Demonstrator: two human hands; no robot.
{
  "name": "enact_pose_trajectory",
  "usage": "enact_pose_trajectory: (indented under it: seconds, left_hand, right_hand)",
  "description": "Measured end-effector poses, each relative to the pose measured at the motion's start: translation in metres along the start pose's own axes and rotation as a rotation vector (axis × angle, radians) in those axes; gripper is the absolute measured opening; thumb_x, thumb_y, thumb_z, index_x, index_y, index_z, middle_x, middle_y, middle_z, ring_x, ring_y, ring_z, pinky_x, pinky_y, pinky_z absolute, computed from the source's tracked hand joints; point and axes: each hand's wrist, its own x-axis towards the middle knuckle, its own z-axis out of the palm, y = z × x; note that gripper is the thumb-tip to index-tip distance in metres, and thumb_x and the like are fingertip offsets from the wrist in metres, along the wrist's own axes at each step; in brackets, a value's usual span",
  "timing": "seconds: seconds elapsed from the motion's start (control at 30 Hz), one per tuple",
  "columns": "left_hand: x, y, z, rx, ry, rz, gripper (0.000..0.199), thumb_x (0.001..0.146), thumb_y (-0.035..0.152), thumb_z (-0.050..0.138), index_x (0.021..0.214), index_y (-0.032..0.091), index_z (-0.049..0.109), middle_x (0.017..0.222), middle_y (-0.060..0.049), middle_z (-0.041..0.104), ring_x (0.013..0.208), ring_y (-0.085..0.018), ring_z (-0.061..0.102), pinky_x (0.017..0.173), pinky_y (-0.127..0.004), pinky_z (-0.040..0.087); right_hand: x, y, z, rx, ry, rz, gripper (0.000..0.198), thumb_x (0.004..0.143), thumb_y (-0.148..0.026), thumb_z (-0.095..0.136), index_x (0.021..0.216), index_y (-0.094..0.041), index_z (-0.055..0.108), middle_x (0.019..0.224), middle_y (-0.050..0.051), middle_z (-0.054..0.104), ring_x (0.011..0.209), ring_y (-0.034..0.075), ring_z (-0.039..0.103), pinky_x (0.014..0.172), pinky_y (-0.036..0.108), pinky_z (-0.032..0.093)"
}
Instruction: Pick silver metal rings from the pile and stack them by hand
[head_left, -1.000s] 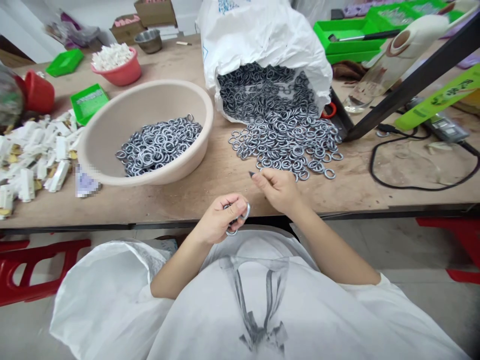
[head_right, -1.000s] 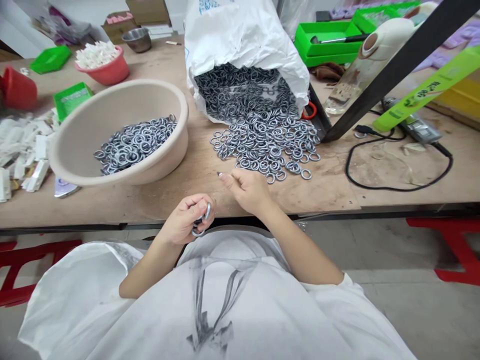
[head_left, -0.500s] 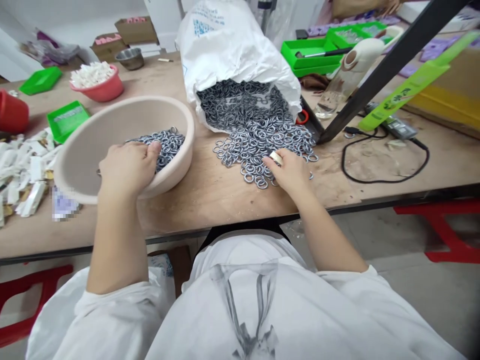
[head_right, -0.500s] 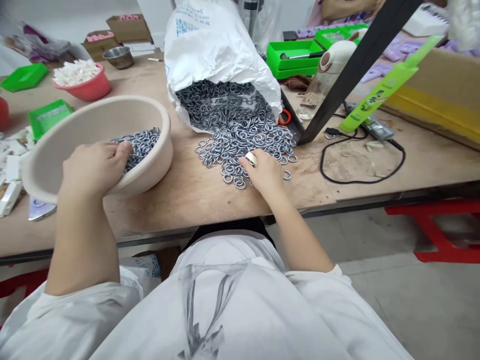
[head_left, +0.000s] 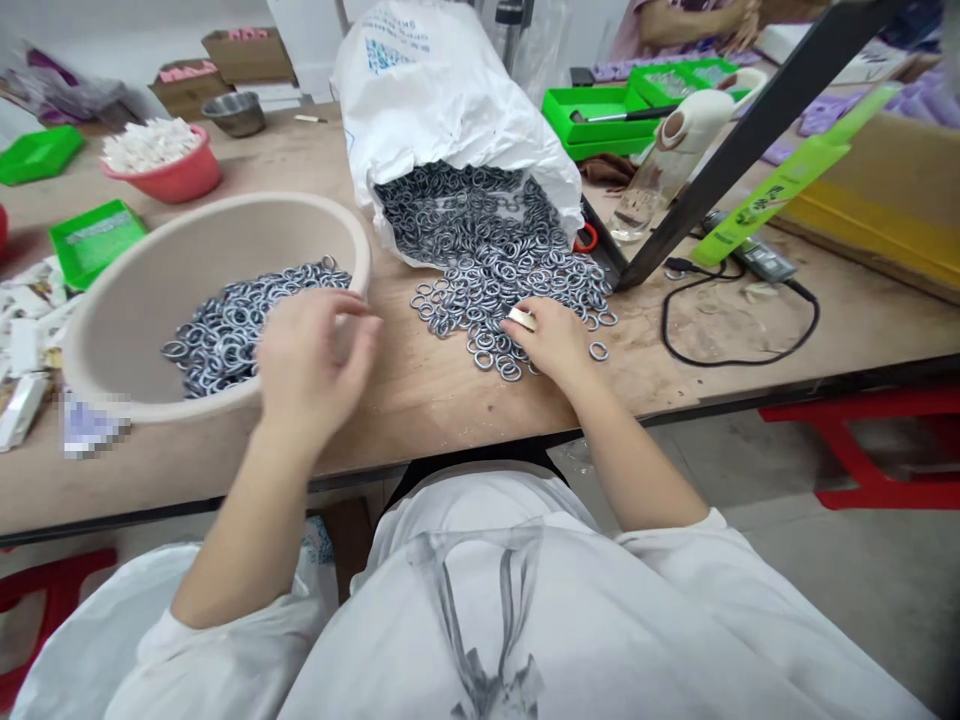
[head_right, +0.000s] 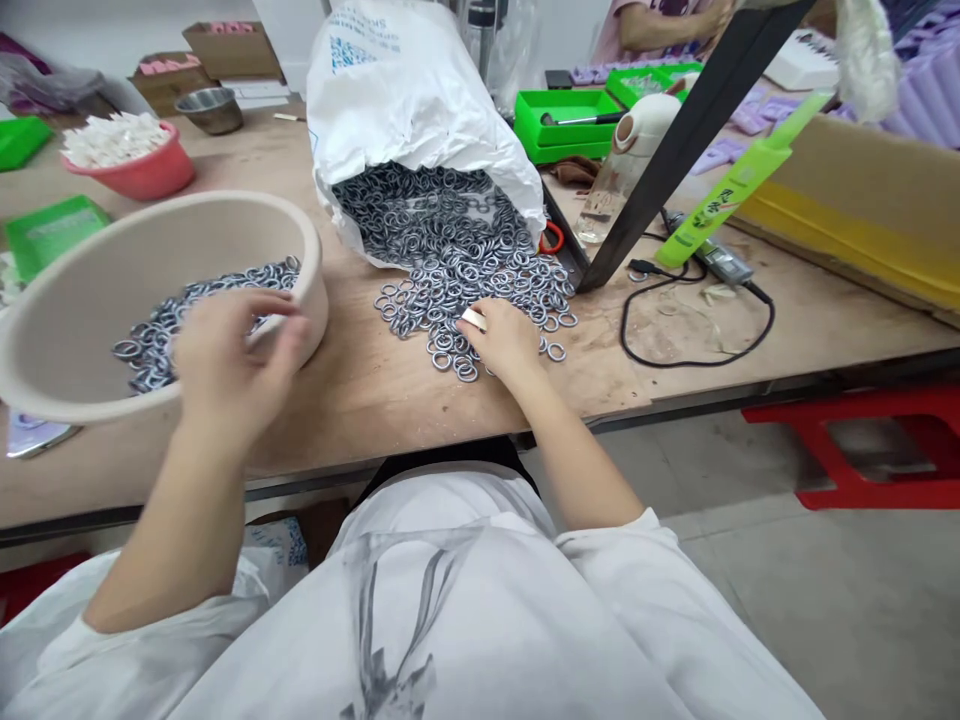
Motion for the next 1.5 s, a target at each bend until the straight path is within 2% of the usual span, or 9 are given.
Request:
enact_pose_trajectory:
  seconds: [0.13,0.33,0.43,0.6,0.7,0.8,0.97,1.27,1.5]
  left_hand:
    - [-0.022,0.041,0.034,-0.235,-0.145,0.062,0.015,0.092,0.033,0.057,0.092,0.020,0.066,0.103,-0.006,0.074,0.100,-0.022,0.066,0.091,-0.038,0.049]
    - [-0.039,0.049,0.061,-0.571,-0.267,-0.193,0.021,0.093,0.036,0.056,0.089,0.019,0.069,0.095,-0.006,0.075,0.085,-0.018,0.067,0.079,-0.031,0.051]
    - [-0.042,0.045,0.069,-0.679,-0.296,-0.378,0.027,0.092,0.039,0.056,0.097,0.018,0.072,0.095,-0.007,0.075,0.075,-0.017,0.066,0.068,-0.029,0.050]
    - [-0.048,0.048,0.083,-1.032,-0.248,-0.517,0.039,0.089,0.045,0.062,0.116,0.018,0.070,0.101,-0.008,0.075,0.087,-0.017,0.068,0.076,-0.028,0.053]
    - [-0.050,0.053,0.084,-1.286,-0.237,-0.693,0.041,0.078,0.052,0.073,0.097,0.017,0.072,0.077,-0.004,0.071,0.065,-0.013,0.063,0.058,-0.022,0.050]
    - [-0.051,0.056,0.079,-1.434,-0.160,-0.822,0.039,0.068,0.049,0.083,0.078,0.016,0.065,0.066,0.001,0.064,0.052,-0.008,0.055,0.050,-0.019,0.046]
    - [-0.054,0.052,0.073,-1.438,-0.076,-0.804,0.034,0.069,0.041,0.085,0.083,0.017,0.067,0.072,0.000,0.067,0.054,-0.007,0.057,0.053,-0.019,0.048]
    - [-0.059,0.058,0.062,-1.286,-0.114,-0.584,0.027,0.076,0.037,0.081,0.091,0.017,0.071,0.080,-0.004,0.070,0.069,-0.011,0.062,0.069,-0.023,0.052]
    - [-0.060,0.054,0.066,-1.390,-0.020,-0.671,0.028,0.071,0.036,0.084,0.086,0.017,0.070,0.078,-0.004,0.071,0.066,-0.012,0.064,0.063,-0.024,0.054]
  right_hand:
    - [0.005,-0.020,0.002,-0.115,-0.140,-0.004,0.035,0.090,-0.050,0.060,0.102,-0.021,0.075,0.106,0.012,0.073,0.092,0.027,0.065,0.072,0.033,0.041]
    - [0.011,-0.019,0.003,-0.026,-0.129,-0.005,0.026,0.090,-0.041,0.059,0.088,-0.020,0.075,0.088,0.009,0.073,0.079,0.022,0.062,0.066,0.029,0.034]
    - [0.003,-0.016,0.004,0.232,-0.111,-0.016,0.025,0.087,-0.040,0.062,0.079,-0.018,0.072,0.071,0.003,0.065,0.068,0.016,0.053,0.062,0.027,0.030]
    - [-0.024,-0.036,0.004,0.928,-0.387,-0.159,0.039,0.079,-0.053,0.068,0.072,-0.015,0.066,0.063,-0.003,0.053,0.061,0.011,0.043,0.060,0.025,0.032]
    - [-0.037,-0.050,0.002,1.120,-0.476,-0.187,0.047,0.071,-0.062,0.073,0.070,-0.015,0.064,0.065,-0.002,0.056,0.063,0.011,0.045,0.062,0.026,0.035]
    - [-0.043,-0.057,0.000,1.178,-0.410,-0.181,0.050,0.069,-0.065,0.075,0.068,-0.017,0.062,0.064,-0.003,0.054,0.063,0.011,0.044,0.062,0.026,0.036]
    - [-0.046,-0.055,-0.002,1.120,-0.251,-0.151,0.052,0.076,-0.069,0.068,0.067,-0.018,0.062,0.061,-0.004,0.048,0.058,0.010,0.039,0.058,0.026,0.033]
    - [-0.049,-0.057,-0.003,1.124,-0.475,-0.210,0.060,0.080,-0.074,0.059,0.061,-0.017,0.057,0.057,-0.003,0.048,0.052,0.008,0.039,0.049,0.023,0.030]
    - [-0.054,-0.060,-0.003,1.348,-0.671,-0.175,0.045,0.076,-0.061,0.073,0.079,-0.017,0.067,0.059,-0.006,0.051,0.045,0.004,0.030,0.043,0.022,0.021]
